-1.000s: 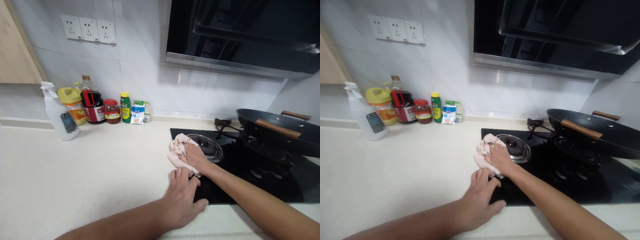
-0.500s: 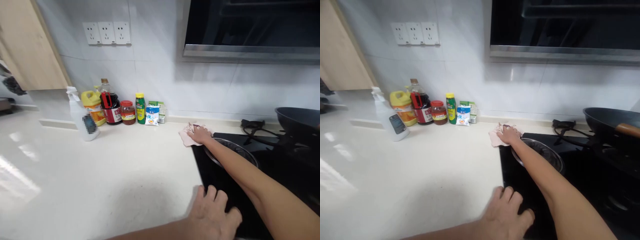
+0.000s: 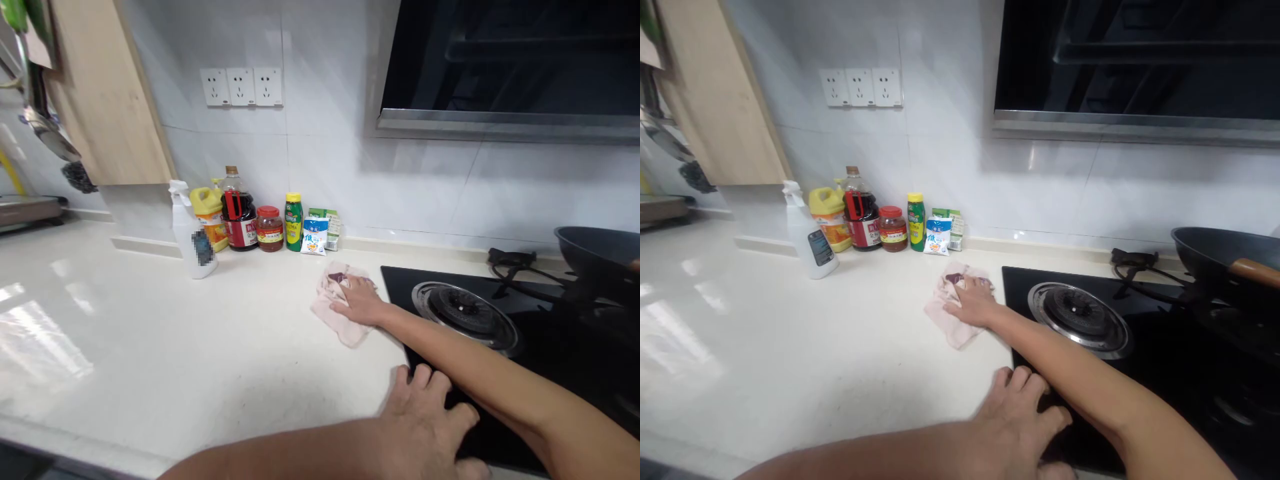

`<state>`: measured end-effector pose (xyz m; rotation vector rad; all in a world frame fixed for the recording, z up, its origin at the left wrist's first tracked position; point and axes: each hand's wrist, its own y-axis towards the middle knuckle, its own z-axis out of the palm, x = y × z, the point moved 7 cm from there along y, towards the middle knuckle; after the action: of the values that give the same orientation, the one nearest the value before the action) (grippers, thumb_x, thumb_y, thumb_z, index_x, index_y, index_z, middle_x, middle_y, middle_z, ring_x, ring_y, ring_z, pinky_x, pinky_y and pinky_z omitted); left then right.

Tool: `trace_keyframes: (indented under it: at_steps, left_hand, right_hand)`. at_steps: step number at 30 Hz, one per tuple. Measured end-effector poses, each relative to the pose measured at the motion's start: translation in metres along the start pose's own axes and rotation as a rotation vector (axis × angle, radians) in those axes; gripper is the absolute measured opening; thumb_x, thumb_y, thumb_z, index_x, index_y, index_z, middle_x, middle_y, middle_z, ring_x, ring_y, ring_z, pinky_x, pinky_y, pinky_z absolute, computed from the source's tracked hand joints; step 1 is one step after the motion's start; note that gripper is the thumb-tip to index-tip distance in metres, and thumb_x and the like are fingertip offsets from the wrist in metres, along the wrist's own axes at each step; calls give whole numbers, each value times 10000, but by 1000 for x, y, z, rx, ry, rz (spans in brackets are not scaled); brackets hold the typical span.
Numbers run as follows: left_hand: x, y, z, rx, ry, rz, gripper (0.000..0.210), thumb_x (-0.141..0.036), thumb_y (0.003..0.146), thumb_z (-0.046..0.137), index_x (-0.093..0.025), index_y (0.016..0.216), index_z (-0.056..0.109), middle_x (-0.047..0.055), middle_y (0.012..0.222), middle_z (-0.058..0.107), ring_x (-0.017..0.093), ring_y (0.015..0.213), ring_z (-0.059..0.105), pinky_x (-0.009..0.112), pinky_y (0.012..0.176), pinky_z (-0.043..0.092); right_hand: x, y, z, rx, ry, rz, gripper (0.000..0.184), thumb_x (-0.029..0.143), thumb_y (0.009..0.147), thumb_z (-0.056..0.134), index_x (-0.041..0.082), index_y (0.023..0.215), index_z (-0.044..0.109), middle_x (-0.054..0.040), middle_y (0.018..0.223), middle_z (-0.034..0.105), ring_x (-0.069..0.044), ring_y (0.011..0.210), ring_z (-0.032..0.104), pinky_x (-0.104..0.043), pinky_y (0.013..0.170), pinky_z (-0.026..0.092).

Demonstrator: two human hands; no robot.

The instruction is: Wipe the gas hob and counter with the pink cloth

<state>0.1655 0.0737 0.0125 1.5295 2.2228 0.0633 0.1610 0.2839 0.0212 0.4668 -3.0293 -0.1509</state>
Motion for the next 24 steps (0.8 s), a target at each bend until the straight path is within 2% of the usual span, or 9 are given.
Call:
trace_keyframes:
  at_steps: [2, 4, 6, 9, 11, 15, 17, 19, 24]
  left_hand:
    - [-2, -2, -1, -47, 9, 18, 520, -608, 896, 578, -251, 1274, 590, 104, 1340, 496, 341, 1244, 422, 551, 1013, 351]
    - [-11, -4, 0, -94, 35, 99, 409, -518, 933, 574, -232, 1221, 627, 94, 1279, 560, 309, 1236, 446, 506, 1034, 342]
    - [-22, -8, -1, -139, 33, 202, 299, -447, 962, 560, -228, 1126, 679, 67, 1133, 636, 251, 1122, 517, 446, 1024, 347]
    - [-35, -12, -10, -180, -43, 306, 279, -417, 977, 538, -219, 1029, 727, 48, 969, 685, 187, 924, 575, 368, 944, 399]
    - [-43, -13, -17, -177, -88, 367, 300, -403, 988, 507, -208, 991, 736, 55, 922, 697, 175, 871, 592, 338, 891, 434]
    - [-49, -14, -26, -207, -160, 409, 278, -379, 972, 509, -216, 941, 732, 59, 910, 699, 180, 876, 617, 323, 867, 467]
    - [-44, -12, -29, -273, -212, 358, 250, -332, 950, 524, -197, 917, 732, 64, 887, 683, 173, 853, 615, 316, 840, 479]
    - [-35, -9, -31, -330, -268, 287, 223, -294, 932, 544, -180, 879, 729, 65, 856, 664, 165, 818, 607, 313, 816, 488]
    - [-6, -1, -34, -395, -413, 33, 113, -202, 885, 618, -195, 856, 727, 39, 863, 643, 165, 838, 608, 336, 854, 481]
  right_hand:
    - [16, -32, -5, -45, 11, -122, 594, 610, 966, 414, 207, 1385, 535, -180, 1506, 384, -355, 1331, 385, -524, 1095, 290]
    - [25, -65, -11, -73, 21, -216, 476, 506, 967, 474, 201, 1321, 565, -159, 1412, 447, -306, 1236, 430, -474, 1045, 346]
    - [27, -93, -16, -60, 26, -273, 390, 407, 931, 553, 206, 1264, 587, -133, 1302, 496, -272, 1143, 451, -435, 985, 381]
    - [23, -130, -26, -21, 1, -298, 341, 318, 851, 647, 226, 1178, 616, -102, 1212, 522, -254, 1060, 451, -412, 918, 389]
    - [16, -153, -33, -24, -40, -256, 323, 297, 820, 667, 241, 1136, 630, -96, 1217, 531, -261, 1046, 449, -418, 899, 379]
    - [-10, -187, -40, -30, -84, -28, 359, 348, 843, 633, 269, 1194, 636, -113, 1240, 566, -288, 1070, 477, -444, 913, 375]
    - [-20, -190, -38, -26, -97, 17, 466, 414, 867, 612, 279, 1312, 592, -128, 1301, 565, -308, 1133, 486, -472, 969, 358]
    - [-28, -180, -34, -8, -128, 29, 554, 463, 869, 607, 259, 1382, 556, -146, 1343, 561, -329, 1182, 493, -486, 1015, 335]
    - [-56, -116, -27, -30, -163, 150, 671, 567, 933, 460, 175, 1478, 475, -211, 1433, 498, -374, 1293, 457, -491, 1072, 292]
